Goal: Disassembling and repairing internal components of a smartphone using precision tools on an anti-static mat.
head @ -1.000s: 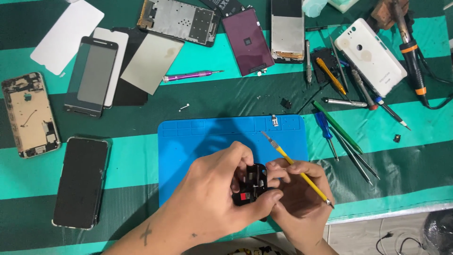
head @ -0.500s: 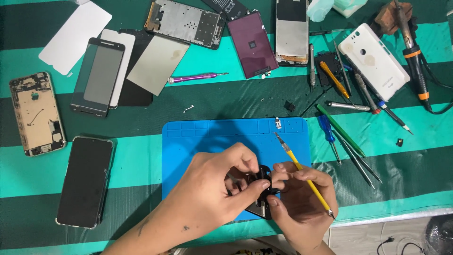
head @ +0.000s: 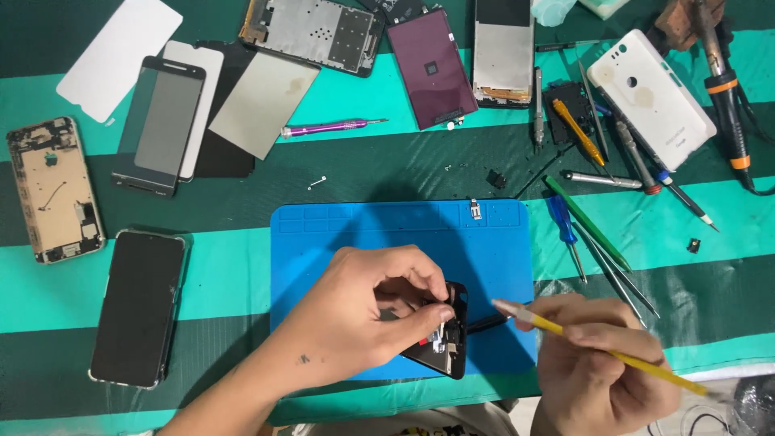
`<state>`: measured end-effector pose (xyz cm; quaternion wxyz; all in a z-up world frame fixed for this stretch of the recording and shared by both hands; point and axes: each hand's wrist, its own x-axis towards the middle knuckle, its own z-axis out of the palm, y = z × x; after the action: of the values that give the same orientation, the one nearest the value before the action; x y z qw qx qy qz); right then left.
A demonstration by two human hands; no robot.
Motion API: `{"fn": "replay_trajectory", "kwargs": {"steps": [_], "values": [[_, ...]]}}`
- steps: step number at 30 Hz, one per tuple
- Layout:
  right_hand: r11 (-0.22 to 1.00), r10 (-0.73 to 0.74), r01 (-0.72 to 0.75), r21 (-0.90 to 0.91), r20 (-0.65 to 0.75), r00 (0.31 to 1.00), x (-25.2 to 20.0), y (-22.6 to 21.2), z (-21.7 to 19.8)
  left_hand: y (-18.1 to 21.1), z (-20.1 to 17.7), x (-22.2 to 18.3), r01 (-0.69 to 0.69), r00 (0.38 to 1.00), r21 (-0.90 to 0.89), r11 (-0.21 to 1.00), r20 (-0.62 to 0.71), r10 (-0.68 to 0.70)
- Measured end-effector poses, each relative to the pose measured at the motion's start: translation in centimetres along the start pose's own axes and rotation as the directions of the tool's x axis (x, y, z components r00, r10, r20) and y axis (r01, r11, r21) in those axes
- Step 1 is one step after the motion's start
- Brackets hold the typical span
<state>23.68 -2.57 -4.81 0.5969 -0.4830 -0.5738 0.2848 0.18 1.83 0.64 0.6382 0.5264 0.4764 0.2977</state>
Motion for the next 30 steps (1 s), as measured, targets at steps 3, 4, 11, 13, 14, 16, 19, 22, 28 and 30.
{"fn": "replay_trajectory", "kwargs": {"steps": [3, 4, 11, 13, 14, 16, 19, 22, 28, 30], "values": [[0.989, 0.14, -0.14, 0.045, 0.021, 0.99, 0.1, -3.3, 1.6, -0.1, 0.2, 0.0, -0.025, 1.0, -0.033, 0.999, -0.002, 0.025], [0.989, 0.144, -0.144, 0.045, 0.02, 0.989, -0.1, -2.9, 1.6, 0.0, 0.3, -0.1, -0.021, 1.0, -0.033, 0.999, 0.0, 0.021], [0.997, 0.056, -0.068, 0.045, 0.221, 0.974, -2.2, -2.2, -0.9, 0.4, 1.0, -0.7, -0.077, 0.997, 0.03, 0.997, -0.006, 0.077], [0.983, 0.12, -0.165, 0.085, 0.386, 0.915, -2.4, -2.3, -2.7, 0.6, 1.1, -0.8, -0.109, 0.994, 0.048, 0.993, 0.007, 0.109], [0.982, 0.132, -0.177, 0.069, 0.425, 0.896, -2.4, -2.4, -2.9, 0.7, 1.2, -0.9, -0.118, 0.993, 0.074, 0.99, 0.006, 0.118], [0.98, 0.146, -0.191, 0.05, 0.462, 0.875, -2.5, -2.4, -2.9, 0.7, 1.2, -0.9, -0.126, 0.992, 0.098, 0.987, 0.007, 0.126], [0.97, 0.155, -0.216, 0.109, 0.406, 0.901, -2.8, -2.2, -2.8, 0.7, 1.3, -0.9, -0.143, 0.99, 0.111, 0.983, 0.018, 0.142], [0.968, 0.154, -0.225, 0.108, 0.453, 0.878, -2.4, -1.9, -3.2, 0.6, 1.4, -0.8, -0.111, 0.994, 0.107, 0.988, 0.023, 0.109], [0.964, 0.207, -0.254, 0.075, 0.384, 0.9, -1.8, -3.0, -2.0, 0.3, 1.5, -0.9, -0.151, 0.989, 0.107, 0.983, 0.027, 0.149], [0.955, 0.2, -0.272, 0.118, 0.42, 0.885, -1.7, -2.8, -2.3, 0.3, 1.5, -0.9, -0.134, 0.991, 0.097, 0.986, 0.027, 0.132]]}}
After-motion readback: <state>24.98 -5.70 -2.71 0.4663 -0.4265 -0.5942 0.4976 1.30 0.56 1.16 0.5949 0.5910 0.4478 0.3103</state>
